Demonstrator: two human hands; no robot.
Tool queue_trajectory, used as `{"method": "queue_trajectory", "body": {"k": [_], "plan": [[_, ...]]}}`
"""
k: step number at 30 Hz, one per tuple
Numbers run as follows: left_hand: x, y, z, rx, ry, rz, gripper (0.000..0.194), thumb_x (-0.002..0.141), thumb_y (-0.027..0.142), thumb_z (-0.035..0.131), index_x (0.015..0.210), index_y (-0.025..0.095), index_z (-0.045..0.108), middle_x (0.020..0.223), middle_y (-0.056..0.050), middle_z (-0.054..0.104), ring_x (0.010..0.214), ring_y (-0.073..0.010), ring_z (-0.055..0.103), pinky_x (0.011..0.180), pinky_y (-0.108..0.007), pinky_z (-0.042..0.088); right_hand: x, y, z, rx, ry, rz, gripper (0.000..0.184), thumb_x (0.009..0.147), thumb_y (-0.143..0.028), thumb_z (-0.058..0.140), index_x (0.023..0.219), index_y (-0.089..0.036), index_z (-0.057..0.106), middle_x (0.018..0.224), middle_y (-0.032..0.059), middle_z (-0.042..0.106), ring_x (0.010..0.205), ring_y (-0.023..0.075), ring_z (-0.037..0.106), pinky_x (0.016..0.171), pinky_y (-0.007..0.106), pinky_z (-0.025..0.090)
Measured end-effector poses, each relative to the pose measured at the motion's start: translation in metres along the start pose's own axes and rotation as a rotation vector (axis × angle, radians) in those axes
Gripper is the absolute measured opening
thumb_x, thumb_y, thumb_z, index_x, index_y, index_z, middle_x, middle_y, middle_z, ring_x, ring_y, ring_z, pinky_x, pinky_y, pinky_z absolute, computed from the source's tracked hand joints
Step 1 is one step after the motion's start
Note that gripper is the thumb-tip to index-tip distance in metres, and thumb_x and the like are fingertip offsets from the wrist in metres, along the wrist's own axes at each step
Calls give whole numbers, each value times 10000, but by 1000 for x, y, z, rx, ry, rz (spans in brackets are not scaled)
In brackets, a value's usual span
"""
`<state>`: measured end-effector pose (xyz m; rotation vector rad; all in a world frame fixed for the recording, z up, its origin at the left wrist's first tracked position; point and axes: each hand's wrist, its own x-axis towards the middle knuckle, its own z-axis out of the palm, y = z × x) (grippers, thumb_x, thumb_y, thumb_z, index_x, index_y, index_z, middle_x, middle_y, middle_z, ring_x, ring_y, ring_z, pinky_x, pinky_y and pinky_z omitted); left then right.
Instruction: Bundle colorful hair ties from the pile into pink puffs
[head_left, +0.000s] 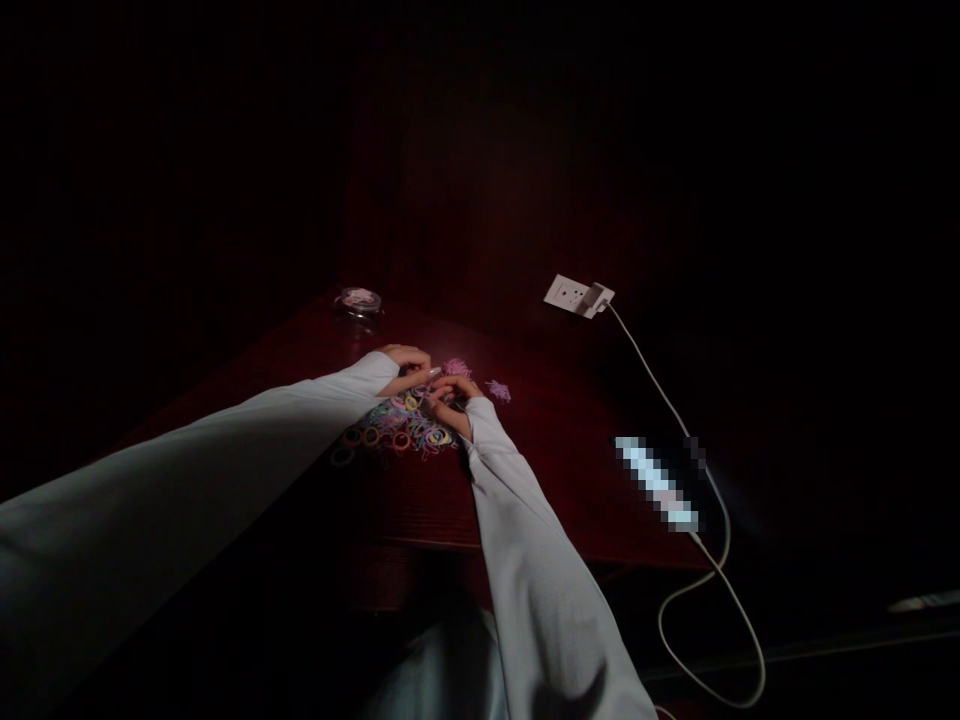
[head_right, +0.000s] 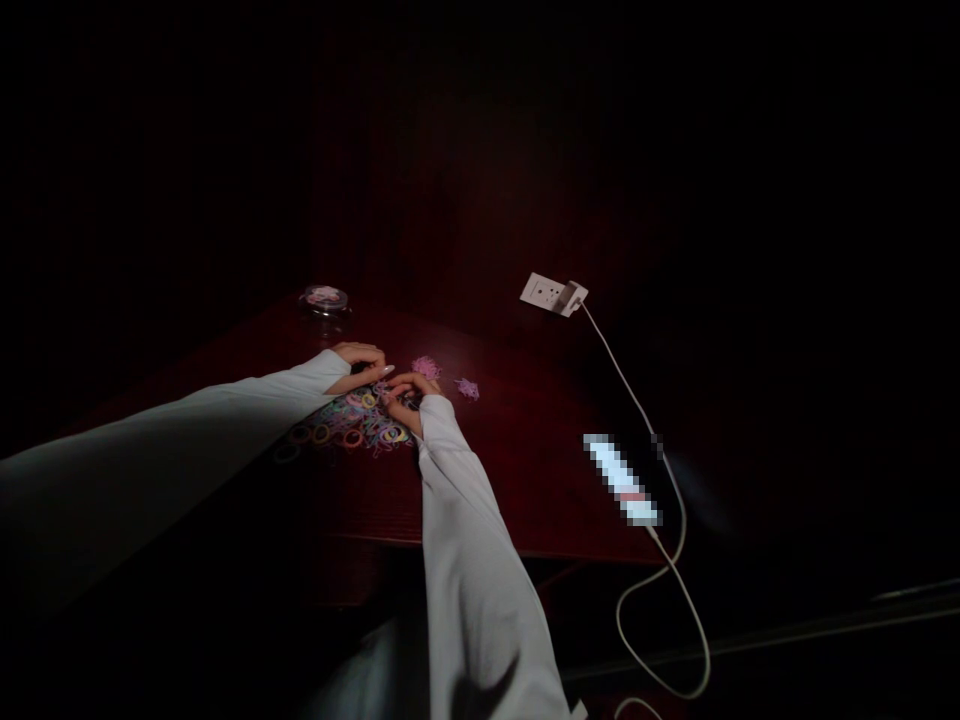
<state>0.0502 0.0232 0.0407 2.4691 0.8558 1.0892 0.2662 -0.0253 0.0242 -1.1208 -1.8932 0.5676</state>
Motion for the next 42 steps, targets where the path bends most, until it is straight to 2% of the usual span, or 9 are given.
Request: {"method": "queue_trajectory", "body": {"k": [4, 12, 20, 24, 26, 31, 33, 36, 42], "plan": [[1, 0, -1, 15, -22, 28, 405, 1048, 435, 540, 728, 194, 600, 713, 15, 545, 717, -151, 502, 728, -264, 386, -1, -2, -2, -12, -21, -41, 180, 901, -347, 814, 1070, -289, 826, 1025, 12, 818, 1123, 236, 645, 1032, 368, 504], [-1, -8, 8, 95, -22, 32, 381, 1058, 437, 596, 771, 199, 670, 738, 16, 633, 752, -154, 567, 807, -268, 406, 5, 0, -8, -83, 4, -75, 225, 1001, -427, 723, 916, -259, 845, 968, 39, 797, 1035, 235, 638, 1035, 398, 496], [-4, -7, 11, 215, -38, 32, 481, 1135, 477, 441, 822, 198, 677, 807, -11, 704, 802, -173, 617, 829, -299, 410, 4, 10, -1, 38, 121, -65, 209, 938, -428, 738, 855, -258, 825, 863, 57, 758, 960, 246, 636, 918, 370, 532], [-8, -17, 16, 250, -86, -3, 417, 1129, 439, 444, 858, 215, 669, 828, 8, 707, 824, -172, 628, 875, -300, 432, -3, 8, 9, 275, 81, 118, 283, 947, -502, 700, 892, -231, 766, 777, 22, 741, 682, 168, 597, 686, 295, 493], [-10, -28, 22, 257, -67, -9, 423, 1116, 457, 442, 841, 218, 658, 814, 13, 704, 833, -178, 637, 940, -324, 433, -9, 6, 13, 322, 64, 156, 330, 963, -539, 680, 882, -222, 723, 777, 14, 754, 653, 145, 598, 685, 273, 493], [-8, -50, 34, 228, -28, -4, 528, 1055, 587, 387, 712, 226, 561, 707, 1, 670, 726, -189, 588, 785, -316, 429, -21, 8, 16, 16, 43, 24, 151, 986, -379, 662, 902, -257, 690, 850, -14, 765, 781, 152, 673, 809, 259, 529], [-7, -48, 32, 215, -32, -27, 515, 1050, 573, 379, 709, 227, 549, 713, -6, 674, 708, -192, 581, 763, -320, 430, -21, 12, 15, -151, 100, -53, 78, 972, -307, 674, 908, -272, 703, 872, -14, 756, 846, 173, 690, 880, 280, 525], [-7, -33, 24, 210, -21, -62, 482, 1057, 533, 383, 727, 227, 554, 728, -12, 679, 716, -195, 586, 774, -328, 441, -12, 21, 9, -217, 249, -58, 137, 1016, -295, 621, 955, -269, 741, 911, 16, 751, 890, 195, 687, 909, 307, 510], [-10, -3, 16, 250, -83, -23, 402, 1102, 402, 411, 798, 214, 595, 788, -3, 686, 789, -176, 622, 852, -316, 439, 13, 61, -33, -326, 513, 229, 218, 1012, -363, 645, 906, -251, 799, 928, 65, 767, 1031, 271, 629, 962, 403, 442]]}}
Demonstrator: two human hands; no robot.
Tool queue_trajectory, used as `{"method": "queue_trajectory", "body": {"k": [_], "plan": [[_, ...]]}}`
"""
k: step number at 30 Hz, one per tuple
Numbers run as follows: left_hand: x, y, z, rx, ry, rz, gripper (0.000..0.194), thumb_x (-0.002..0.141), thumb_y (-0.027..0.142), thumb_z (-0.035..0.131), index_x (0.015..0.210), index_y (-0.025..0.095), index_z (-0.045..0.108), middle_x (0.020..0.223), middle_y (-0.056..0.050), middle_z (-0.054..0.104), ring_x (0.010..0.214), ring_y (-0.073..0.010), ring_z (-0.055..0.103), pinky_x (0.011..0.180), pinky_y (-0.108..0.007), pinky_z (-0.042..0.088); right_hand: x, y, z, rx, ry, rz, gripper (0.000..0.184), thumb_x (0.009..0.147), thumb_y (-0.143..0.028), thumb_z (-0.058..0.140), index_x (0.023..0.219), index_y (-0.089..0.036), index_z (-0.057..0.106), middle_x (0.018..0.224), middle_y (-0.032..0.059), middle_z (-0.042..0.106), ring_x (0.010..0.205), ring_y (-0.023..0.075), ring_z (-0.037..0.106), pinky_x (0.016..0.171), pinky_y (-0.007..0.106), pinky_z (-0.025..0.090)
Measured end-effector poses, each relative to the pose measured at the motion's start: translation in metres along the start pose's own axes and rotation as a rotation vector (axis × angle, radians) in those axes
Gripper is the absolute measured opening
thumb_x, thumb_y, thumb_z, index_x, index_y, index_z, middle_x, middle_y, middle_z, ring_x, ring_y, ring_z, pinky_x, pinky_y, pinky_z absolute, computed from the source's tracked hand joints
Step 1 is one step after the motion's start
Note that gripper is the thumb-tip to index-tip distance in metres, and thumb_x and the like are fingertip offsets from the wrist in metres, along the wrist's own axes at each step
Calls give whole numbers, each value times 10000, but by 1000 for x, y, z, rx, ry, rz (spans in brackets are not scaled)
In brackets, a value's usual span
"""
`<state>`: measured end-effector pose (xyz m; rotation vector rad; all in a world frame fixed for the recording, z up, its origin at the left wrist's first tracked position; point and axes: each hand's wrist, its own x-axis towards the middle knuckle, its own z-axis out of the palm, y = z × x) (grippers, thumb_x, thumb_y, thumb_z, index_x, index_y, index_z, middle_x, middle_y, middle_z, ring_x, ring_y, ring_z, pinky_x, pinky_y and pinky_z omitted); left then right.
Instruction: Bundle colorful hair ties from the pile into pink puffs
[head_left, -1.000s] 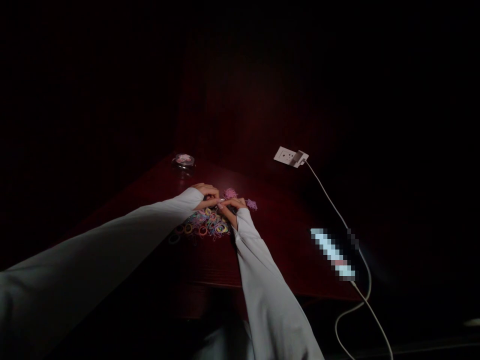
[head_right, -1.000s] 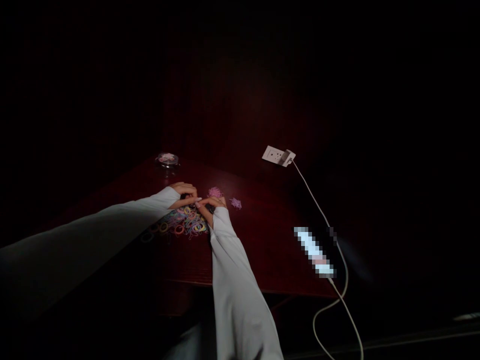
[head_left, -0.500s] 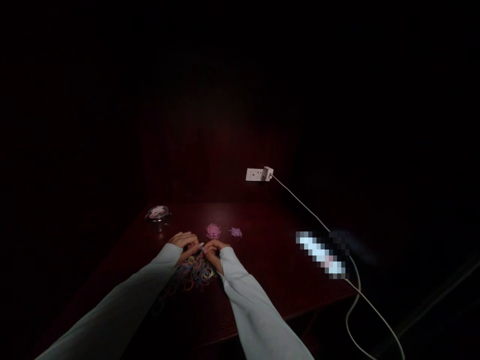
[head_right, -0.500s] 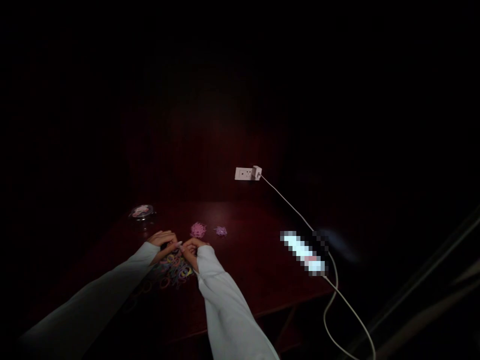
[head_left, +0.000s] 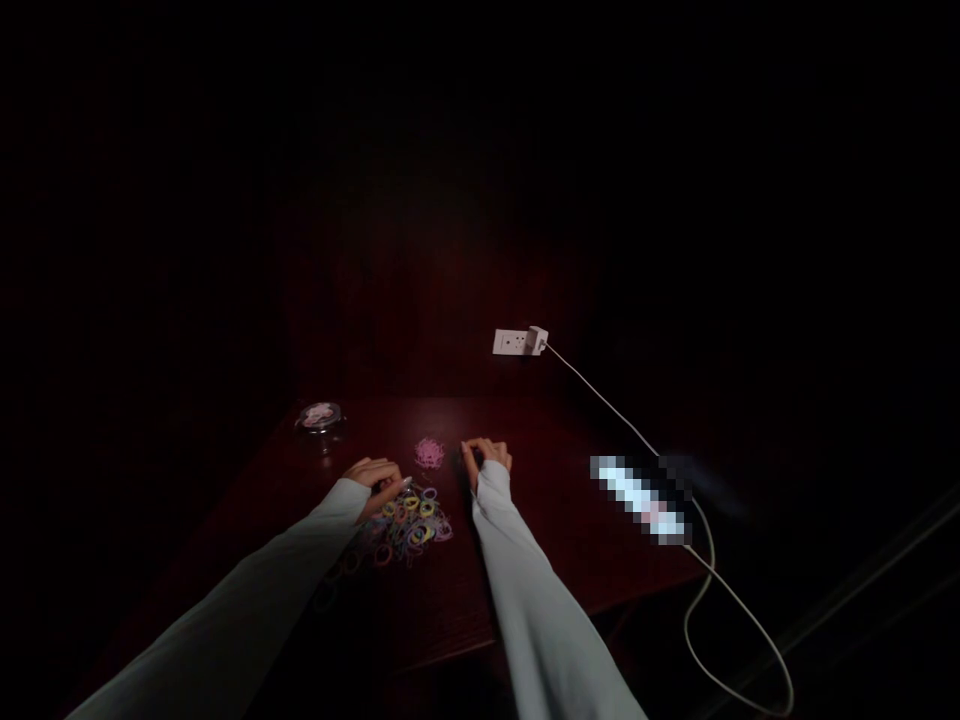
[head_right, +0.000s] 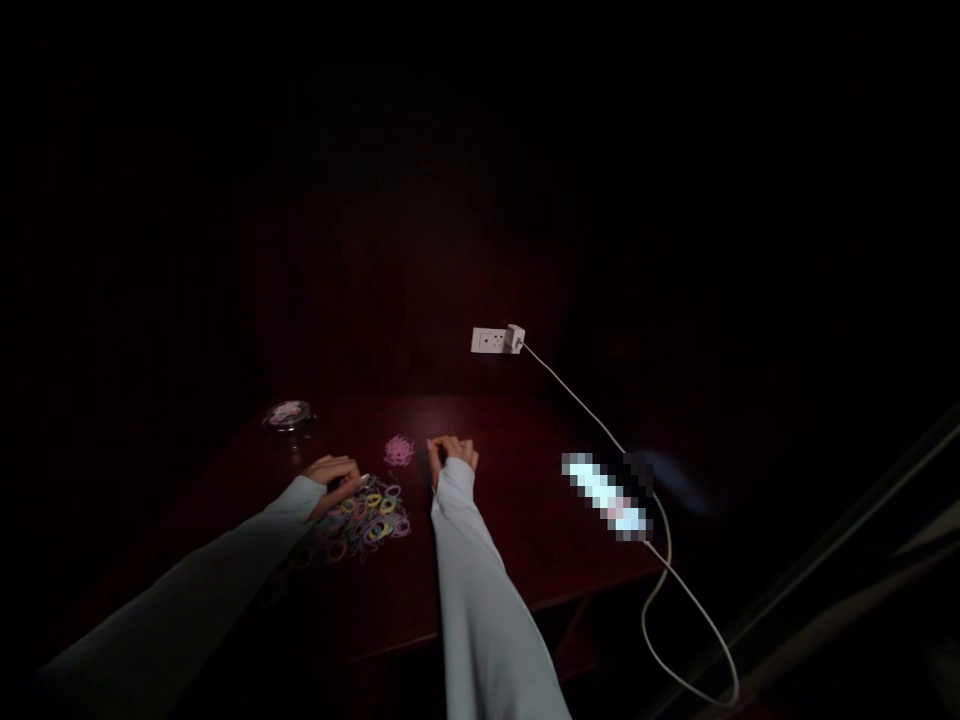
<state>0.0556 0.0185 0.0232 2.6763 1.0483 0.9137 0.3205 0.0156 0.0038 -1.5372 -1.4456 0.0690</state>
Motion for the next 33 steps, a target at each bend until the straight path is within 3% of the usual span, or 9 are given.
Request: {"method": "queue_trajectory", "body": {"k": [3, 6, 11, 15, 22, 26, 28, 33], "plan": [[-1, 4, -2, 1, -1, 10, 389, 1103, 386, 434, 792, 212, 589, 777, 4, 678, 775, -170, 619, 852, -315, 431, 20, 23, -5, -39, 103, 156, 264, 979, -415, 674, 852, -234, 819, 903, 84, 761, 981, 282, 589, 889, 403, 428], [-1, 2, -1, -14, -1, 24, 387, 1104, 365, 421, 791, 208, 587, 779, 3, 667, 774, -167, 616, 849, -311, 424, 29, 34, -2, -17, 113, 149, 244, 909, -429, 744, 797, -233, 837, 893, 86, 758, 933, 265, 549, 865, 399, 409], [1, -11, 10, -60, 0, -1, 402, 1080, 419, 446, 760, 212, 575, 767, 3, 660, 762, -171, 600, 826, -314, 408, 30, 29, 2, -25, 74, 134, 161, 810, -381, 839, 722, -246, 838, 929, 89, 760, 923, 252, 513, 867, 405, 400], [3, -17, 17, -82, 17, -40, 440, 1041, 490, 467, 714, 214, 569, 736, 2, 664, 722, -170, 574, 811, -324, 408, 26, 27, -2, 2, 167, 136, 269, 923, -414, 743, 766, -214, 829, 910, 115, 744, 918, 259, 514, 852, 417, 388], [-1, -4, 1, -62, -6, 2, 415, 1102, 435, 461, 792, 215, 627, 778, 12, 679, 770, -164, 606, 851, -301, 421, 27, 41, 13, -3, 276, 177, 441, 982, -564, 594, 822, -250, 860, 1002, 118, 813, 1018, 300, 547, 909, 415, 388], [2, -11, 2, -84, -17, -8, 438, 1091, 478, 477, 775, 216, 630, 771, 8, 688, 746, -165, 583, 838, -303, 420, 26, 33, 8, 24, 292, 154, 554, 1041, -603, 488, 863, -243, 868, 1012, 126, 818, 1041, 305, 568, 932, 419, 393], [3, -16, 3, -92, -35, -23, 431, 1072, 489, 495, 774, 215, 642, 782, 1, 701, 746, -169, 583, 830, -307, 418, 21, 20, 4, 52, 245, 105, 568, 1069, -594, 451, 891, -243, 861, 998, 112, 813, 1045, 296, 575, 956, 422, 399], [5, -21, 8, -75, -8, -57, 368, 1049, 448, 501, 822, 213, 669, 814, -12, 728, 755, -173, 591, 841, -316, 426, -6, -24, 10, 58, -76, -117, 358, 1057, -474, 593, 879, -266, 823, 1004, 57, 796, 1066, 262, 558, 1024, 423, 404]]}}
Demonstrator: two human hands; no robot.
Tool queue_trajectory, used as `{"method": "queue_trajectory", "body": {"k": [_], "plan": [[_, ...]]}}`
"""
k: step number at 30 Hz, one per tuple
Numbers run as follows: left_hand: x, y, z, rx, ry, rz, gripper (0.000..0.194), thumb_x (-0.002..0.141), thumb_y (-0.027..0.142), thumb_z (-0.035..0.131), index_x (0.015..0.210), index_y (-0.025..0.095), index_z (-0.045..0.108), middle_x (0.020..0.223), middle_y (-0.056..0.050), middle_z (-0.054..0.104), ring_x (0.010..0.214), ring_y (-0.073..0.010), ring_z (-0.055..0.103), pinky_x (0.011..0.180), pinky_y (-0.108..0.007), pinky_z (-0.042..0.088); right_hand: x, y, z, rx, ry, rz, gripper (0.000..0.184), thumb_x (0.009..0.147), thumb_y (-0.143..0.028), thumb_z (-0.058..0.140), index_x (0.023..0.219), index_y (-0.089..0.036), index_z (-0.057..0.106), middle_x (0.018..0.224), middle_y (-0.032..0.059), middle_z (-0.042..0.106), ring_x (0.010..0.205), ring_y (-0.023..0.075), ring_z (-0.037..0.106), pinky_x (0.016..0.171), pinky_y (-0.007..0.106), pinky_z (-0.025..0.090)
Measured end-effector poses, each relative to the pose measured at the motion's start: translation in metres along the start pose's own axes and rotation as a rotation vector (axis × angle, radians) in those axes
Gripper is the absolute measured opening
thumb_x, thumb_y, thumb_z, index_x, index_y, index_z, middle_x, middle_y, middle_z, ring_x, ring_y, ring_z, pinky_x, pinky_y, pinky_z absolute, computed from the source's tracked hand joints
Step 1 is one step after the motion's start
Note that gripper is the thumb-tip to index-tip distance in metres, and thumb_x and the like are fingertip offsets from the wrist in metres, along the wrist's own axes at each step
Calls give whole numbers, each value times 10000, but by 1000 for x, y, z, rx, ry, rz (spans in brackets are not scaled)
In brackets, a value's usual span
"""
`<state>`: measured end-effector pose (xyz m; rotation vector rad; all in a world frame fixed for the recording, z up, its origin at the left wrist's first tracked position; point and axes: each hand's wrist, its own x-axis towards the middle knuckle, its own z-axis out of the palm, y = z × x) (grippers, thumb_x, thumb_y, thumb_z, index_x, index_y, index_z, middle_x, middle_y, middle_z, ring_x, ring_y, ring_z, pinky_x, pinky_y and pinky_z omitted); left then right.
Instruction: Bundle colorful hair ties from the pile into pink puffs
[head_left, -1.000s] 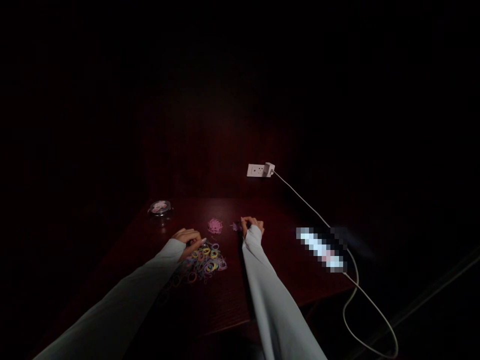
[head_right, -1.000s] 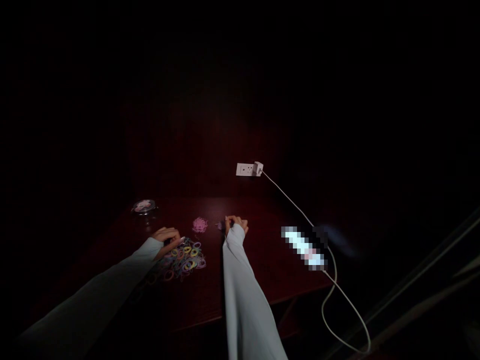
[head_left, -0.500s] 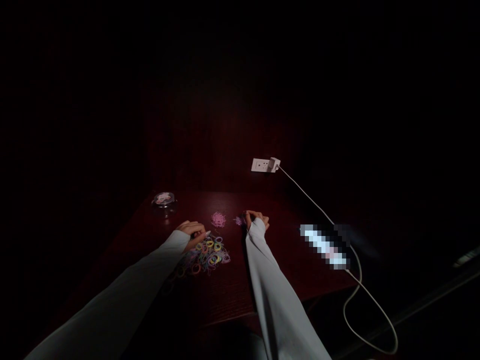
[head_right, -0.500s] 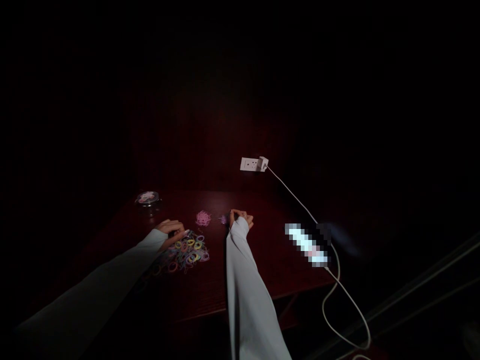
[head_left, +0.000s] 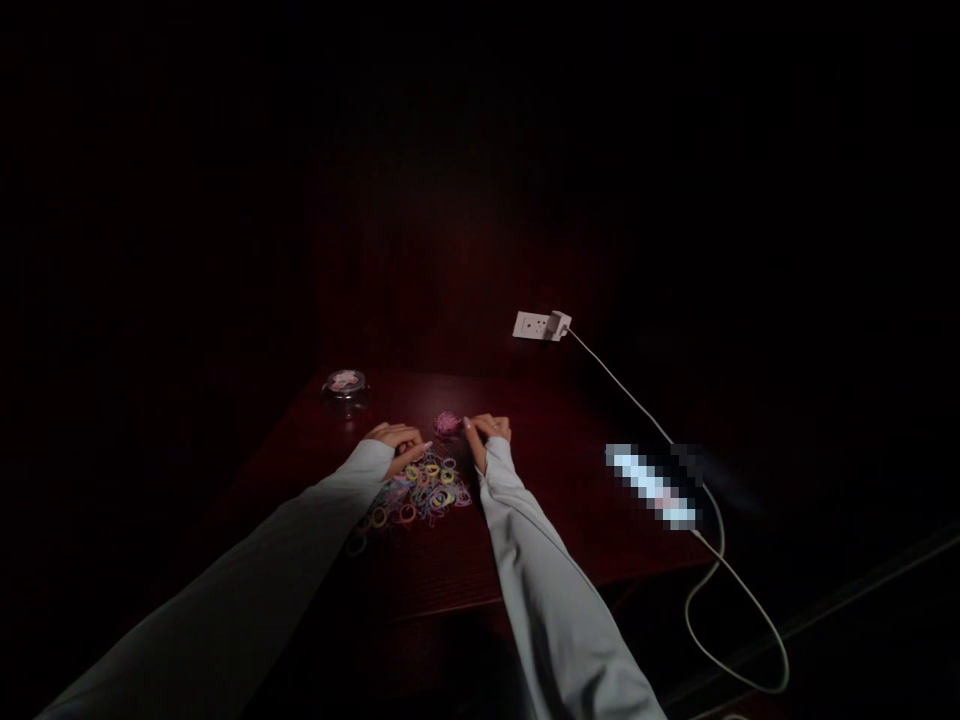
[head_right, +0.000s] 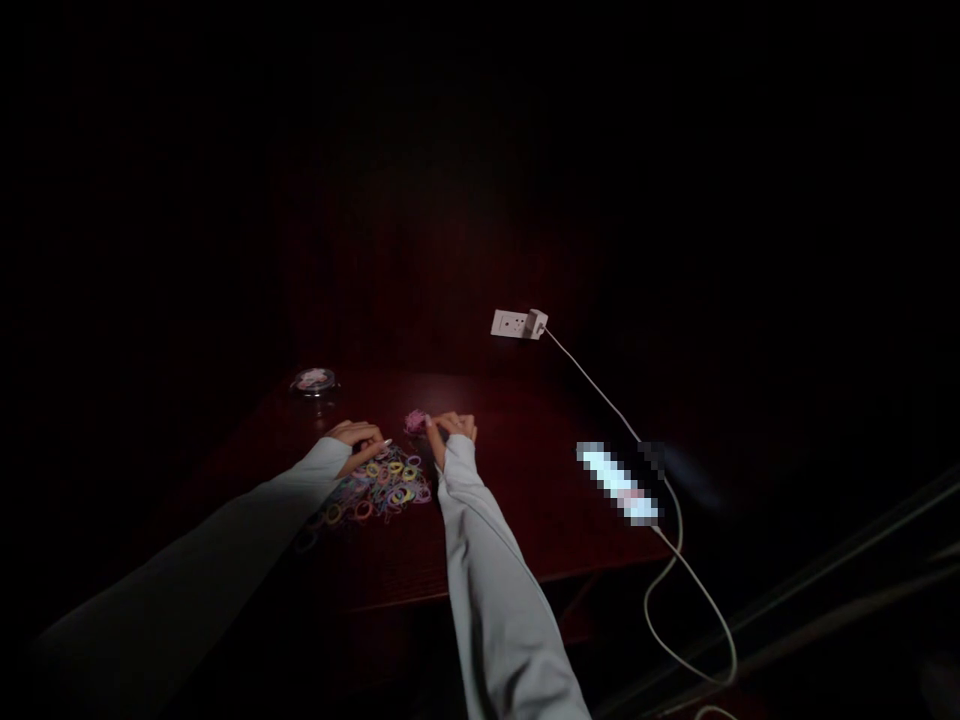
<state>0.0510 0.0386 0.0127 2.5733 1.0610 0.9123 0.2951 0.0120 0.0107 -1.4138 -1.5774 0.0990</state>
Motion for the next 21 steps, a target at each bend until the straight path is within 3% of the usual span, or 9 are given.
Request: {"method": "queue_trajectory", "body": {"k": [5, 11, 16, 20, 21], "plan": [[0, 1, 7, 42, 93, -15, 360, 1014, 438, 469, 781, 216, 631, 756, -12, 710, 735, -184, 593, 805, -322, 433, -21, -33, 14, -25, -231, -231, 234, 1047, -365, 655, 889, -284, 807, 1032, 48, 787, 1084, 253, 564, 999, 421, 405], [-3, 5, -2, -11, 43, -35, 321, 997, 443, 510, 806, 223, 645, 803, -21, 730, 760, -194, 614, 817, -324, 445, -22, -33, 18, -80, -281, -249, 270, 1058, -338, 655, 819, -266, 758, 1079, 51, 769, 1082, 253, 546, 962, 405, 394], [-1, 4, 0, -36, 116, -56, 393, 992, 495, 484, 733, 220, 595, 734, -4, 677, 703, -178, 576, 793, -321, 424, -6, -5, 3, -125, -77, -200, 304, 1092, -324, 581, 866, -250, 772, 1079, 49, 749, 1088, 239, 524, 993, 399, 378], [2, 0, 0, -114, 190, -99, 454, 983, 555, 498, 700, 212, 591, 684, 15, 654, 669, -156, 550, 768, -297, 434, 14, 21, -17, -175, 96, 79, 253, 1021, -348, 683, 813, -223, 753, 1071, 83, 740, 1083, 269, 522, 978, 428, 380], [2, 0, -2, -149, 160, -96, 462, 984, 566, 506, 708, 211, 608, 686, 12, 663, 669, -156, 558, 748, -288, 438, 18, 27, -20, -183, 126, 130, 241, 1001, -347, 705, 801, -222, 751, 1063, 93, 734, 1088, 280, 524, 987, 444, 382]]}}
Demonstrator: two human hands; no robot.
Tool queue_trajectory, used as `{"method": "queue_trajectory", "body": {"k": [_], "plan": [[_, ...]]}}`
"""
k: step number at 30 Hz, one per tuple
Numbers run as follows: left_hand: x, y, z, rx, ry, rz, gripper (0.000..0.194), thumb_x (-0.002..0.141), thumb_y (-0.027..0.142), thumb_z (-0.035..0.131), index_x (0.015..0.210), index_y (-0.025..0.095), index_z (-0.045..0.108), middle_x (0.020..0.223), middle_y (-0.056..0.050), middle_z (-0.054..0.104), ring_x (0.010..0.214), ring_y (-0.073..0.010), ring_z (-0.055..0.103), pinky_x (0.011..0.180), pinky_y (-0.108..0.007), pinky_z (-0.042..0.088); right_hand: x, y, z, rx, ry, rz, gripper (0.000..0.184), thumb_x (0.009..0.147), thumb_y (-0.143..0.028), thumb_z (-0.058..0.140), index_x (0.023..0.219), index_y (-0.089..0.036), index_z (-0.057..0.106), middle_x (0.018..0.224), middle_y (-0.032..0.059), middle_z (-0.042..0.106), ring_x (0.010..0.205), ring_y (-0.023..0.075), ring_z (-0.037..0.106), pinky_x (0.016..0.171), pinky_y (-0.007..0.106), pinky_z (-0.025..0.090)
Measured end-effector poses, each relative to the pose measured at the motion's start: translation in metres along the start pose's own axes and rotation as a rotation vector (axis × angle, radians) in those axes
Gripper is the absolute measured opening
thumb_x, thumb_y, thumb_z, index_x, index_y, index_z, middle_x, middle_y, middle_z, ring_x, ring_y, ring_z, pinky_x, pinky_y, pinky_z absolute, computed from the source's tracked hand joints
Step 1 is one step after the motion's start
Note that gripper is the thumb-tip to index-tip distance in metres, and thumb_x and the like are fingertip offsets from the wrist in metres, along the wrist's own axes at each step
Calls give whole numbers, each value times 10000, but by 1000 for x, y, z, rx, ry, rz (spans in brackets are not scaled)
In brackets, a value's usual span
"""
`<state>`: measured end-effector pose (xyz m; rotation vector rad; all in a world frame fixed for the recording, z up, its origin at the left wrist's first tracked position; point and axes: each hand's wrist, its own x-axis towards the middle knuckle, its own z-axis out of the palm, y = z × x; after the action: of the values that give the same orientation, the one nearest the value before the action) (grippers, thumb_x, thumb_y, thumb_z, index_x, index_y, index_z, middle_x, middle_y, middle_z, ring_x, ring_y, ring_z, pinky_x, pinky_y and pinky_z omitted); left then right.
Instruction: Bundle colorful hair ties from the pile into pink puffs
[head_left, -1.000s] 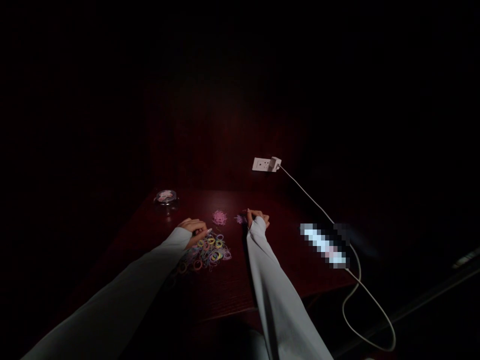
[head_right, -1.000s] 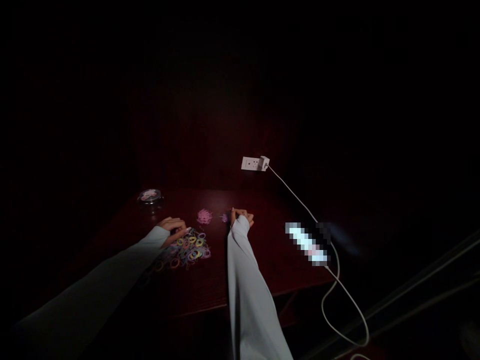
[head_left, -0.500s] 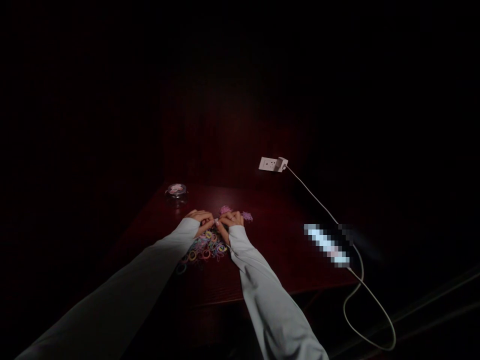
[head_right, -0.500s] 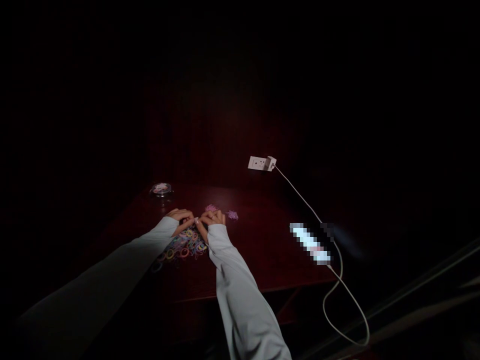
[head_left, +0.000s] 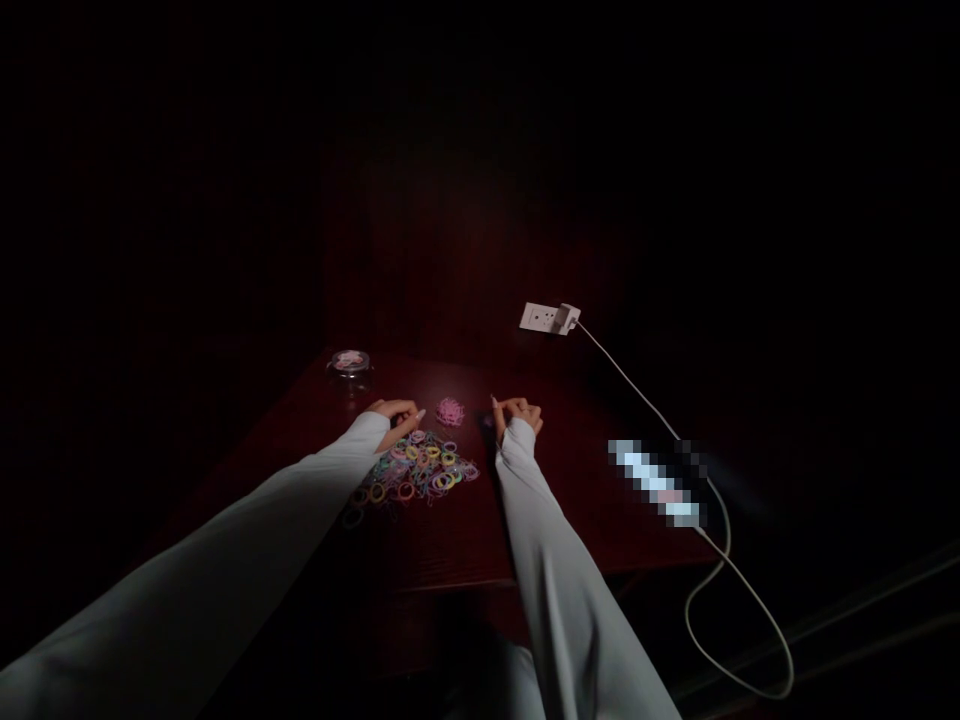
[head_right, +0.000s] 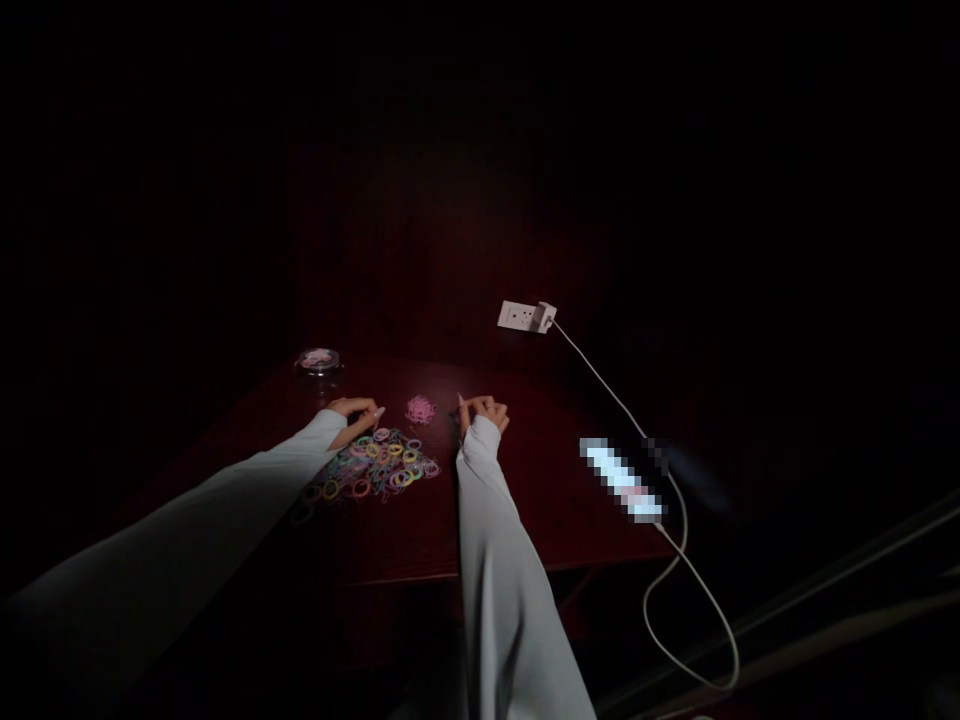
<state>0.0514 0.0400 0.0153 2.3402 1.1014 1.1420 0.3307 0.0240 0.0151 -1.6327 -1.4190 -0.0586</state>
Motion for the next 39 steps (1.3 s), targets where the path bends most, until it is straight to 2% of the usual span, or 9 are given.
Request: {"method": "queue_trajectory", "body": {"k": [5, 8, 12, 15, 19, 25, 28, 34, 39], "plan": [[0, 9, -12, -94, 23, -43, 469, 979, 590, 510, 727, 209, 615, 687, -4, 679, 662, -164, 570, 692, -272, 447, 10, 21, 2, 79, 130, 36, 293, 907, -442, 773, 709, -235, 715, 996, 104, 688, 1082, 310, 498, 1010, 516, 387], [0, 14, -15, -110, 55, -88, 470, 952, 612, 513, 724, 214, 617, 687, -6, 675, 669, -170, 581, 675, -273, 433, 8, 23, 2, 40, 112, 82, 333, 888, -524, 782, 737, -233, 720, 1067, 120, 690, 1128, 337, 490, 1033, 558, 372], [2, 13, -11, -120, 61, -89, 469, 907, 623, 518, 699, 217, 625, 640, 6, 642, 621, -160, 542, 650, -276, 405, 5, 12, -3, -55, 78, 177, 247, 904, -473, 798, 865, -229, 789, 1224, 149, 703, 1217, 387, 499, 1055, 576, 352], [4, 9, -8, -95, 58, -80, 444, 893, 601, 537, 706, 215, 653, 656, 4, 653, 635, -160, 541, 667, -280, 406, 0, -3, -3, 7, 22, 68, 181, 925, -411, 766, 914, -236, 808, 1211, 128, 733, 1207, 352, 534, 1047, 514, 389], [0, 11, -9, -55, 51, -71, 385, 894, 560, 601, 773, 215, 723, 710, -4, 675, 696, -178, 575, 740, -303, 439, -8, -18, 2, 213, -249, -270, 233, 975, -437, 662, 901, -247, 773, 929, 40, 731, 936, 217, 610, 958, 366, 468], [1, 18, -10, -394, -23, -89, 384, 983, 533, 596, 842, 216, 758, 864, -45, 770, 874, -223, 708, 876, -330, 543, -20, -23, 13, 299, -163, -96, 445, 1048, -510, 449, 745, -242, 633, 795, 29, 677, 813, 190, 634, 818, 299, 497], [3, 14, -5, -499, -30, -134, 408, 966, 572, 617, 802, 235, 777, 871, -44, 793, 889, -242, 725, 945, -360, 566, -26, -24, 16, 226, -226, -81, 435, 1049, -491, 465, 728, -247, 628, 748, 28, 687, 762, 190, 643, 778, 294, 501], [10, 2, -11, -662, -28, -264, 511, 822, 733, 727, 747, 229, 766, 855, -85, 807, 923, -290, 759, 987, -420, 587, -37, -38, 7, 175, -468, -251, 411, 1090, -431, 491, 1053, -211, 836, 962, 97, 826, 937, 231, 766, 902, 322, 571], [17, -3, -19, -820, 13, -382, 525, 785, 733, 764, 764, 210, 719, 824, -85, 782, 912, -292, 783, 997, -444, 594, -50, -55, 7, 225, -578, -290, 336, 1093, -414, 566, 1212, -261, 841, 1209, 64, 849, 1162, 236, 782, 1076, 338, 571]]}}
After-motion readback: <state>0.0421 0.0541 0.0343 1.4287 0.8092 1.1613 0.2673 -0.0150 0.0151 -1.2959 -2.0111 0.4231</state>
